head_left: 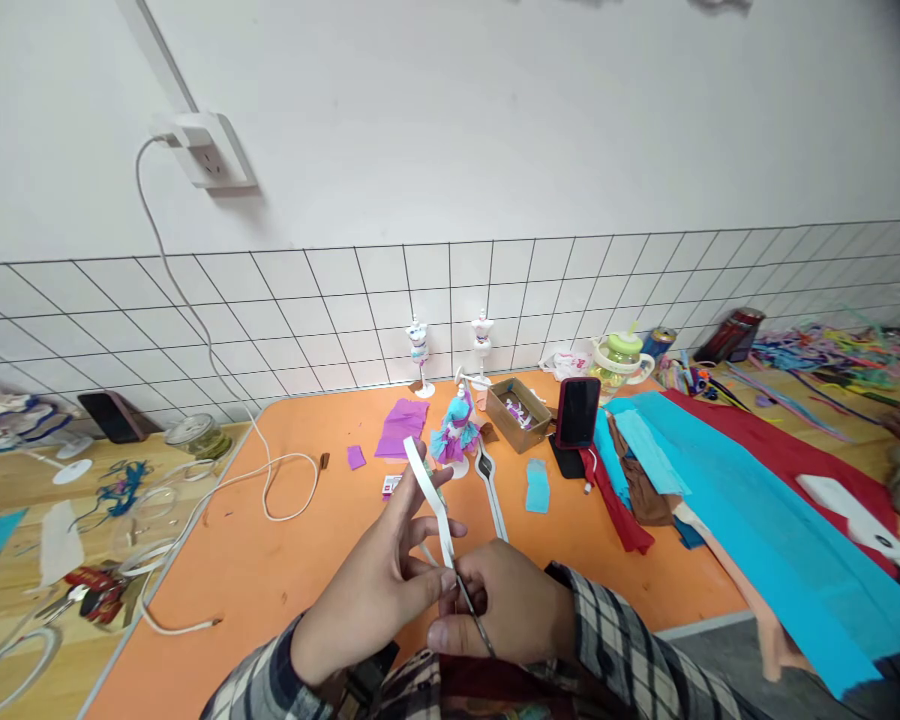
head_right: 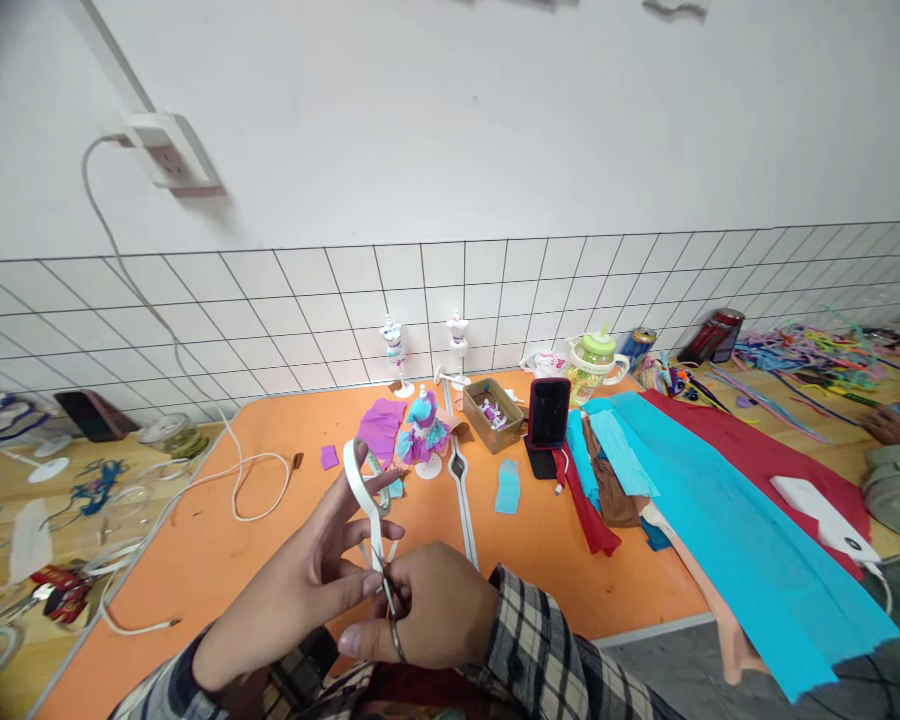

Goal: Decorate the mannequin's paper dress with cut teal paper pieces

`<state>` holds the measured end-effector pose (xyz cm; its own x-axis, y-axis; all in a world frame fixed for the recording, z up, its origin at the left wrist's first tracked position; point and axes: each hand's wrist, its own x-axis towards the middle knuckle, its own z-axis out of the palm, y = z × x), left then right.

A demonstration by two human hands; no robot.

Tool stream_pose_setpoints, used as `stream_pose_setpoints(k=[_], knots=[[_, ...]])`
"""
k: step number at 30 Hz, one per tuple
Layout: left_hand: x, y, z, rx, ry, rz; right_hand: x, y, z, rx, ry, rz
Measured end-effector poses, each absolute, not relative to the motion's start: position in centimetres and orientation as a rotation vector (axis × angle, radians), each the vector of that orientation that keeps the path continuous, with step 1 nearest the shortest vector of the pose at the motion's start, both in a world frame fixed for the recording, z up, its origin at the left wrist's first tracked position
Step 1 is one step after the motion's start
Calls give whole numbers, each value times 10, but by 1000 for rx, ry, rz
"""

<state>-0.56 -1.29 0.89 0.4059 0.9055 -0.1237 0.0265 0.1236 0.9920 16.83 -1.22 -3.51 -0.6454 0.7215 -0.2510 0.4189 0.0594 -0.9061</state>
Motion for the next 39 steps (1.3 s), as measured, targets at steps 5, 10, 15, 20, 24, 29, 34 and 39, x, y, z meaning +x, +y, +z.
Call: stream_pose_setpoints(k=[5, 10, 15, 20, 24, 29, 34, 39], knots=[[-7, -12, 7, 1259, 945, 836, 163, -16, -44, -1088, -1944, 1777], [-7, -13, 8, 1283, 965, 837, 155, -22, -51, -1029, -1832, 1780], [-6, -14, 10, 1294, 975, 836, 152, -25, -53, -1080, -1800, 1741], [-5, -14, 8, 1278, 976, 832, 153, -26, -51, -1138, -1818, 1692], [-5, -14, 5, 1263, 966, 826, 155, -25, -51, -1165, -1857, 1700], [-4, -14, 5, 1265, 957, 816, 156, -23, -50, -1138, -1886, 1740], [-7, -14, 3, 1279, 968, 801, 157, -24, -50, -1235, -1902, 1719], [-11, -10, -1, 1262, 1035, 831, 157, -23, -52, -1233, -1926, 1629]])
